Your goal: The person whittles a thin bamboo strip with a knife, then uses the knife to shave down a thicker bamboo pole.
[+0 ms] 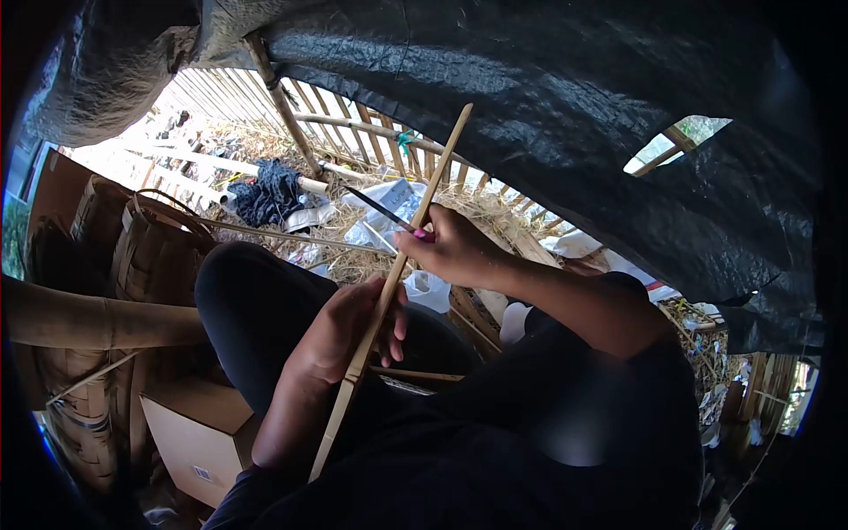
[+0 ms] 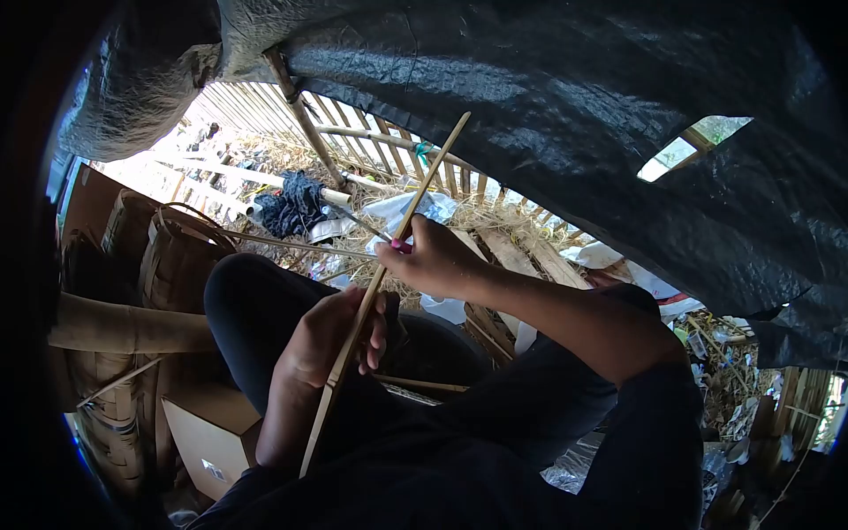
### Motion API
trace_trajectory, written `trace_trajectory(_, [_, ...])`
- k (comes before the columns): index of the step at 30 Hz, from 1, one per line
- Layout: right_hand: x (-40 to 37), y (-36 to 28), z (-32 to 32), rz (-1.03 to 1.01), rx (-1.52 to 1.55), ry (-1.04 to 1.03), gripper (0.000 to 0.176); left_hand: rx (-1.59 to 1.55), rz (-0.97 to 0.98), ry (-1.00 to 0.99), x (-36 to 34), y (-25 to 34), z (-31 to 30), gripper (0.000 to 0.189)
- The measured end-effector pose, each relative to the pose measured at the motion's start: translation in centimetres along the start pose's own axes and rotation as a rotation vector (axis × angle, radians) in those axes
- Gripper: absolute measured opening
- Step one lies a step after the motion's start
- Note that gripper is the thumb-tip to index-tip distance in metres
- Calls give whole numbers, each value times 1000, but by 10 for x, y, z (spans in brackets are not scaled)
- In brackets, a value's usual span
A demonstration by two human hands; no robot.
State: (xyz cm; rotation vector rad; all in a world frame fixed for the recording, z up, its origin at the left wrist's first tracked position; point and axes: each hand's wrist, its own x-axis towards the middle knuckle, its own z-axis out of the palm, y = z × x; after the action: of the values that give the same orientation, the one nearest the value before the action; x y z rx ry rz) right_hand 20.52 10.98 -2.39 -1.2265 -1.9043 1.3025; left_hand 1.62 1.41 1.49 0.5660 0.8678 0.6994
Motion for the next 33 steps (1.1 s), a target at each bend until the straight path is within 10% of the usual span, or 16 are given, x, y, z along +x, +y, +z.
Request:
trace_trajectory(12, [-39,-18,15,-27,204,-173,43,232,-40,77,-6,16,19,40])
trace_trajectory(17, [-23,-50,-32,-113,-283,-268,52,166,75,127,0,1,17,41])
trace_trajectory(22, [-6,-17,-24,-249,-373,124,56,-125,-12,128,2,3,9,36])
trace_trajectory(33, [5,-5,5,-396,-521,232,45,-383,-81,74,3,-9,-6,30])
